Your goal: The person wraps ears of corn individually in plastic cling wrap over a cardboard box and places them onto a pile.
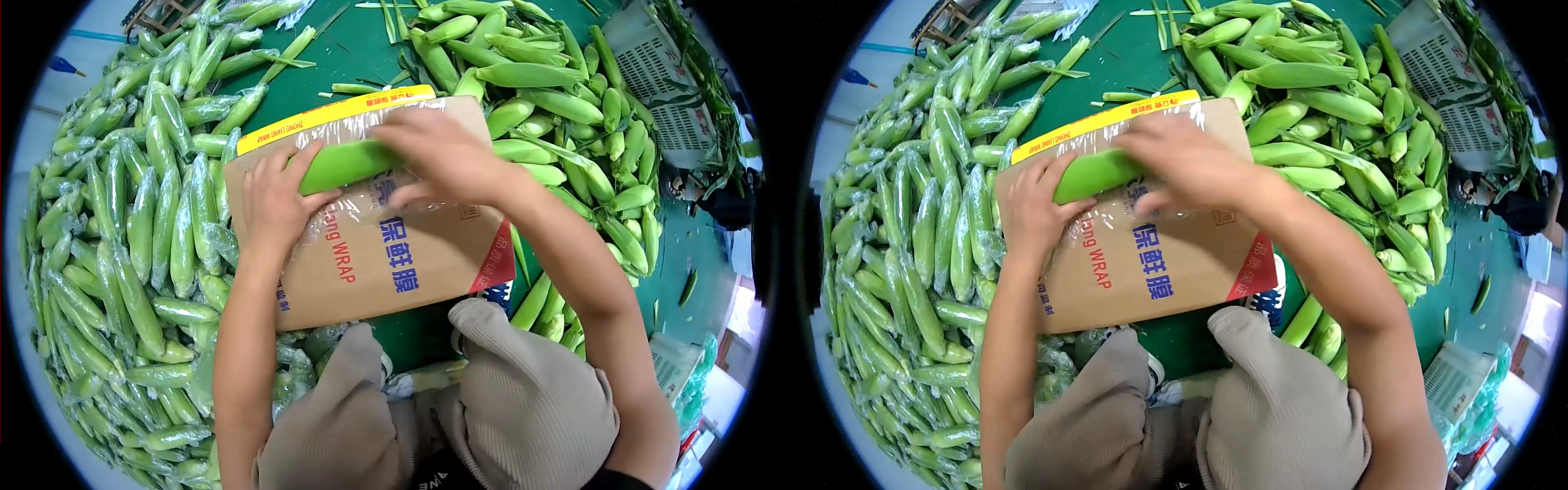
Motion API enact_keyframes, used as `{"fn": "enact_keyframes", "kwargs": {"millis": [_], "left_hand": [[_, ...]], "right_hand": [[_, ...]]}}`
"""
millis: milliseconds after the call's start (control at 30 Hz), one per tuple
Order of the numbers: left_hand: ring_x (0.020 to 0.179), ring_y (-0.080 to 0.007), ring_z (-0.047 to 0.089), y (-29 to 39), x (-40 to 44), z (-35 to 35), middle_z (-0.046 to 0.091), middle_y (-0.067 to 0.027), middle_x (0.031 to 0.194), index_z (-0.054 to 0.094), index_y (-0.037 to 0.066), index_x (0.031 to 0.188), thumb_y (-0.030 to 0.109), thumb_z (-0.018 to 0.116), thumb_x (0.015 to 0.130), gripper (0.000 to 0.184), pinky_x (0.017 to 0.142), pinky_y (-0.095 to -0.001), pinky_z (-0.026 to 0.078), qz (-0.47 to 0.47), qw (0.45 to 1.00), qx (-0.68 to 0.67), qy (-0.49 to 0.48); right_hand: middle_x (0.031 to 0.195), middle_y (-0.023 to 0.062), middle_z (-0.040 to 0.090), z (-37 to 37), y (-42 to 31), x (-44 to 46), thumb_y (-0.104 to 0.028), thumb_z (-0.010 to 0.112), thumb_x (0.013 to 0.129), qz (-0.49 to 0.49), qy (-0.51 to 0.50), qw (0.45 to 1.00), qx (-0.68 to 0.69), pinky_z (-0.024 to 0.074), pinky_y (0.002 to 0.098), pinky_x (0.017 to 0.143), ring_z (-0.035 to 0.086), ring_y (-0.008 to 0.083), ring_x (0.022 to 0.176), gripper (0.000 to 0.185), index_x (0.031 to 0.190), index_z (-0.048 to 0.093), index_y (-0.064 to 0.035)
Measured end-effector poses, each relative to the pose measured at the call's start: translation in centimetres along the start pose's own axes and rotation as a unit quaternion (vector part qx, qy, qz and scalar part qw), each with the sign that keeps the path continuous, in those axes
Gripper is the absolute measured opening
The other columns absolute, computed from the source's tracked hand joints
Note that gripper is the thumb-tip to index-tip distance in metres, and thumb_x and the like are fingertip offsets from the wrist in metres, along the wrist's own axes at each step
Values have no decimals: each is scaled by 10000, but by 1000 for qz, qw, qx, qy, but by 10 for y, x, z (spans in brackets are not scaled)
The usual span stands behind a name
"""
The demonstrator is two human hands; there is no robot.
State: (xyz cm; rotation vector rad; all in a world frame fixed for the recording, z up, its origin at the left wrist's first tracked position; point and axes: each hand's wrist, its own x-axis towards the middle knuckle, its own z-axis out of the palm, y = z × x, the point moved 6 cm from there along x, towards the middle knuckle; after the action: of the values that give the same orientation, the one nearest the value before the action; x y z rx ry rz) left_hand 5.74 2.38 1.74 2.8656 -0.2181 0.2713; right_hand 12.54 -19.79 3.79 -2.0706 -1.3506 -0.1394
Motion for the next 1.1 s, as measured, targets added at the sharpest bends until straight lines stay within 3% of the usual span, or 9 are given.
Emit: {"fn": "enact_keyframes", "kwargs": {"millis": [233,333,400,467,600,733,867,1000,1100], "left_hand": [[1136,-331,646,4,3,-3,681,-104,1188,678,198,1372,317,922,714,712,979,-455,512,-37,998,-16,-48],[1138,-333,644,1,3,-4,680,-104,1193,674,202,1382,307,920,719,715,982,-463,507,-29,997,-37,-66],[1134,-346,642,3,3,-7,678,-106,1195,677,209,1381,297,921,717,713,992,-475,501,-15,998,-22,-56],[1151,-361,631,6,-7,-1,670,-118,1219,659,202,1400,292,922,719,736,1013,-484,490,-14,996,-33,-78],[1205,-392,587,-1,-10,-9,634,-158,1256,578,147,1472,299,933,717,848,1065,-485,460,5,996,-90,-10],[1232,-407,540,-23,-66,-31,584,-179,1207,502,90,1510,345,944,711,948,1104,-476,433,-166,966,-131,146],[986,-321,658,-11,-78,1,649,-96,941,643,91,1367,367,892,787,689,1019,-453,491,-174,982,-31,-64],[842,-303,733,-38,-77,6,769,-120,920,726,73,1181,226,743,959,270,780,-414,575,-145,978,-76,126],[834,-287,749,-54,-116,-5,769,-137,932,715,36,1154,161,700,980,215,743,-392,590,-312,879,-292,212]], "right_hand": [[881,110,637,3,27,-80,-119,868,767,100,-91,987,-89,513,409,750,636,322,814,439,1170,704,-55],[925,136,715,-11,21,-108,19,763,843,81,81,990,85,540,393,716,667,309,795,305,1136,729,-60],[1128,131,769,-25,28,-116,83,679,910,227,237,937,120,588,359,846,737,276,930,318,1195,723,-52],[1187,143,756,-9,18,-85,54,699,903,253,216,939,91,593,389,853,732,312,960,306,1189,720,-52],[1064,105,659,36,-13,-2,-454,781,857,75,-19,990,-121,522,456,908,642,322,1064,556,1233,627,-74],[1100,105,656,50,15,4,-490,820,772,106,-35,986,-120,514,441,886,629,319,1064,669,1254,620,-72],[1027,107,660,48,7,-6,-427,855,768,150,24,983,-99,518,449,852,637,322,996,661,1283,627,-80],[1020,139,674,32,-10,-12,-390,895,734,209,-4,972,-108,530,460,864,642,360,976,699,1314,654,-83],[972,141,661,22,-18,-31,-390,884,754,154,-84,975,-139,540,463,826,644,370,951,699,1320,627,-72]]}}
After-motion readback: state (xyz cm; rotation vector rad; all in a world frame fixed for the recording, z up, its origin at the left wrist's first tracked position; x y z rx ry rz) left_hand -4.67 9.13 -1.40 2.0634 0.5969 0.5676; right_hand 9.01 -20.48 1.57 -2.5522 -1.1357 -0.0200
